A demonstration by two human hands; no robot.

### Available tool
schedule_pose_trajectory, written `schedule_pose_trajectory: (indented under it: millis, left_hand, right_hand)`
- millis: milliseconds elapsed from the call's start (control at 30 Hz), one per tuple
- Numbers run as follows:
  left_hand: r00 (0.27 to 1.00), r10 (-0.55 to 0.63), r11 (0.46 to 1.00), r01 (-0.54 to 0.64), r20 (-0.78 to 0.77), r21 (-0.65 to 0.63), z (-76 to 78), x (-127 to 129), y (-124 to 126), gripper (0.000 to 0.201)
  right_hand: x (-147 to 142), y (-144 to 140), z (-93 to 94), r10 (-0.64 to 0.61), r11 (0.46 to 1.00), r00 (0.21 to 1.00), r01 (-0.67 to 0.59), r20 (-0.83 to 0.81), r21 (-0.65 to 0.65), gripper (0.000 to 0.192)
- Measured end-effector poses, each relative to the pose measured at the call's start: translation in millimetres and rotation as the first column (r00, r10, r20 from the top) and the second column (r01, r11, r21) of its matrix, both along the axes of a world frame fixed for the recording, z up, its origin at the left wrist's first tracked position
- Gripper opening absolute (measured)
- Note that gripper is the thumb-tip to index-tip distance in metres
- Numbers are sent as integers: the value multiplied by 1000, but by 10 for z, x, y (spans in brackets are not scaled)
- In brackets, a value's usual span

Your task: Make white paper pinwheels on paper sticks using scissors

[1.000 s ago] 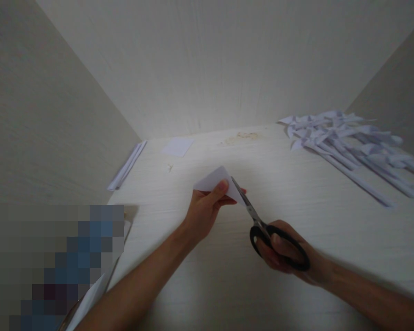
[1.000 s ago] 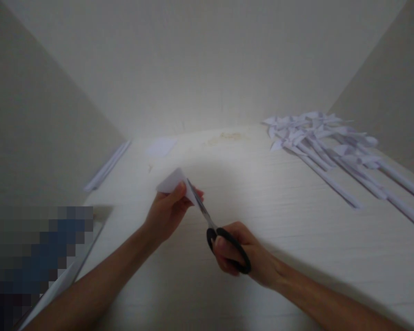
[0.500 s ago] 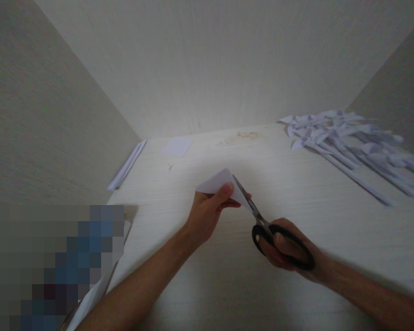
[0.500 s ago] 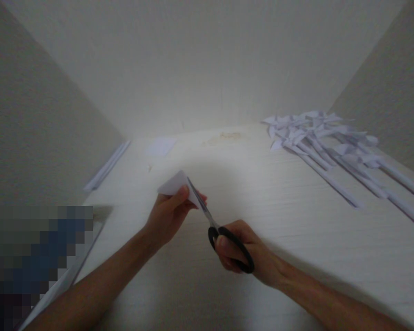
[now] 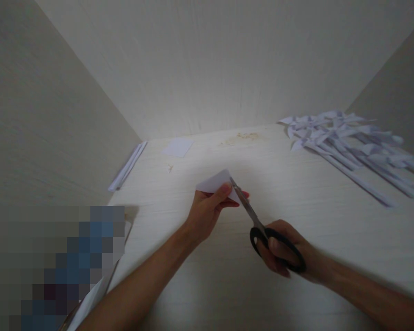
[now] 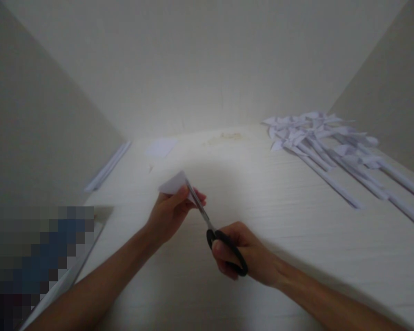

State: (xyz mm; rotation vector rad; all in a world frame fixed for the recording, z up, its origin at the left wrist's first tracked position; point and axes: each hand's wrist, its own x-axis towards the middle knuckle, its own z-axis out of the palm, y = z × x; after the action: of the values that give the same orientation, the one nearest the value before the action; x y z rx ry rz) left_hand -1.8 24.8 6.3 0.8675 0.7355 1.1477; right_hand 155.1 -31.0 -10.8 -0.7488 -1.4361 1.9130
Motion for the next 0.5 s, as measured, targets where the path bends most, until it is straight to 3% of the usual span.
schedule_pose_trajectory:
  millis: [100, 200, 233, 300, 400, 500]
  left_hand:
    - [994, 48, 997, -42, -100, 61, -20, -16, 27, 19]
    - [901, 145, 957, -22, -409, 290, -47, -33, 21, 19]
    - [833, 203, 914, 27, -515, 404, -58, -39, 6, 19]
    - [677, 323, 777, 209, -661, 594, -87, -49, -35, 23]
    - [498, 447, 587, 463, -743, 664, -148, -62, -98, 31]
    - [438, 500, 538, 519, -747, 664, -204, -55, -120, 34]
  right_hand:
    - [-6, 32, -7, -60, 997, 998, 61, -15, 49, 52]
    - [-8, 63, -6, -307, 948, 952, 306, -10, 86, 48]
    - [-10, 73, -5, -380, 922, 925, 378, 8, 77, 45]
    - [-18, 93, -5, -471, 882, 880, 469, 65, 41, 37]
    - [-36, 117, -12, -545, 837, 826, 547, 141, 25, 27]
    - [-41, 142, -31, -605, 791, 779, 611, 163, 19, 22]
